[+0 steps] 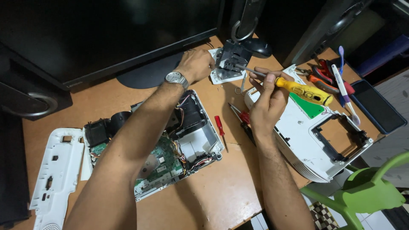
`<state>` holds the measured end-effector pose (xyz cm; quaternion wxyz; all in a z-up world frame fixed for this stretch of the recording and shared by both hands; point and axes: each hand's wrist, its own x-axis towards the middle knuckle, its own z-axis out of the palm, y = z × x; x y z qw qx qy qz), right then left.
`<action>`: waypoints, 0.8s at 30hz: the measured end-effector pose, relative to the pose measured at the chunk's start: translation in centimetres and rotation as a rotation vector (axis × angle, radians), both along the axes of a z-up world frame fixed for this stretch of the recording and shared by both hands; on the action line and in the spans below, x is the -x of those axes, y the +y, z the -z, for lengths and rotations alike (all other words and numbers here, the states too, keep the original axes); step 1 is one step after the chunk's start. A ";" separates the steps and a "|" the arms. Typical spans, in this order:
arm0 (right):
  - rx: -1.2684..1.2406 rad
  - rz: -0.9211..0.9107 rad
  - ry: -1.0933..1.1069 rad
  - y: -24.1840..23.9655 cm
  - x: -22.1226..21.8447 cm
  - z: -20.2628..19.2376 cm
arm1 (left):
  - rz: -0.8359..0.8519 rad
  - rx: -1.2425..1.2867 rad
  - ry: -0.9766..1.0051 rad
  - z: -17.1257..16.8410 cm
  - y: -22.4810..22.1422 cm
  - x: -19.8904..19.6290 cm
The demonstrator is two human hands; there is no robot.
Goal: A person is disassembling a projector by removing screws from the internal circuit board and chassis using a screwdriver.
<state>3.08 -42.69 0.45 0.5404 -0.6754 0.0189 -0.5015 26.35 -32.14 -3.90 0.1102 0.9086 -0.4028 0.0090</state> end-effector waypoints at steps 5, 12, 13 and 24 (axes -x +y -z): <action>-0.028 -0.013 0.003 0.2 0.0 -0.2 | 0.006 -0.036 -0.049 0.8 -0.1 -0.2; -0.015 -0.017 0.024 0.0 0.2 -0.2 | -0.029 0.072 -0.011 -0.4 0.2 0.5; -0.014 -0.017 0.023 0.0 0.2 -0.2 | -0.029 0.073 -0.011 -0.5 0.4 0.2; -0.016 -0.016 0.038 0.2 0.3 -0.3 | 0.028 0.034 0.036 0.7 -0.3 0.4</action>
